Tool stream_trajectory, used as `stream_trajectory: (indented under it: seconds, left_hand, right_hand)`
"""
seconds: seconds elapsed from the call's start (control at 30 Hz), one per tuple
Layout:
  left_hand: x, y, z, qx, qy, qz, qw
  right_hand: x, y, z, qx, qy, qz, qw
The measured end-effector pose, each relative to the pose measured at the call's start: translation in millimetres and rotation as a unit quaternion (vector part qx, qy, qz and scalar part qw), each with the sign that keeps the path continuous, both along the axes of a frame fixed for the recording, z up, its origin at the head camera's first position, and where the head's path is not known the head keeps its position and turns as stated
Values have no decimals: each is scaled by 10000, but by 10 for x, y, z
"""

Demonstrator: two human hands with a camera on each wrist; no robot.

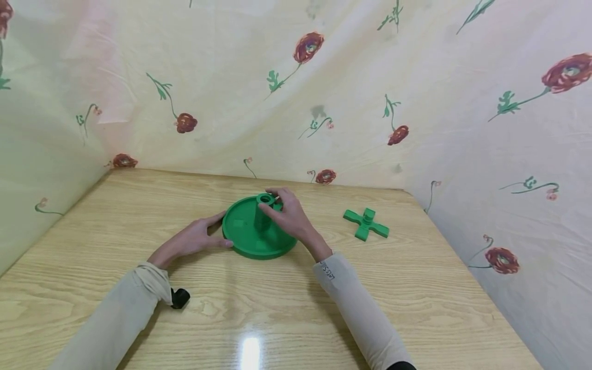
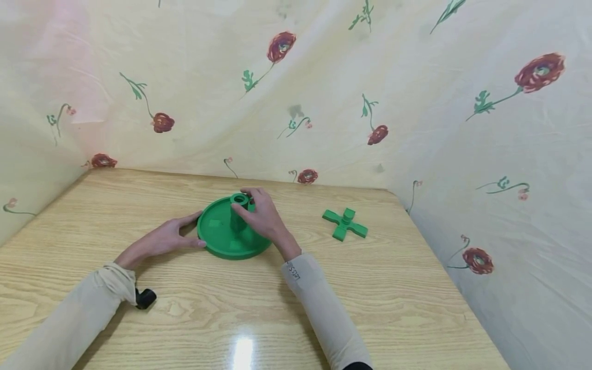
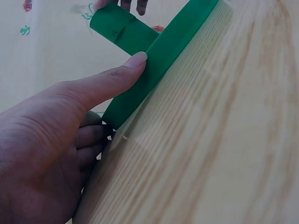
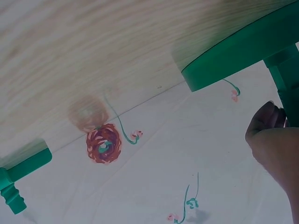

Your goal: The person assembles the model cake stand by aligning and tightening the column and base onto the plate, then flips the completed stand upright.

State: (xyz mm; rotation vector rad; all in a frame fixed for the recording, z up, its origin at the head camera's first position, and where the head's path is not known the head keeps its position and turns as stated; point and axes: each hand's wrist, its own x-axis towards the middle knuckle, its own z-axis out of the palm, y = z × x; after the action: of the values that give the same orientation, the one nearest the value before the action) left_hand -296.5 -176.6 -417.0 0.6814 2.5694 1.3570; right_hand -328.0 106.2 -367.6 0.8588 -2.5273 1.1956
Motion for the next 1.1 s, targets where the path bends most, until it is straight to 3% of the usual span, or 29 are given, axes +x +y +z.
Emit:
stream_trajectory:
  seconds: [0.3,0.53,0.8,1.1]
  left_hand:
    - [6,-1,4,24,17,24,10000]
    - [10,6,10,-50,33,56,10000]
    - [21,10,11,-23,31,58,10000]
    - [17,8,5,21,-19,38,10000]
  right_hand:
    - [-4,10,8,-141,22,170,9998]
    - [6,-5,5,-28,-93,-115,9999]
    - [8,2,2,-75,70,91,9999]
    - [7,3,1,-32,15,-59,10000]
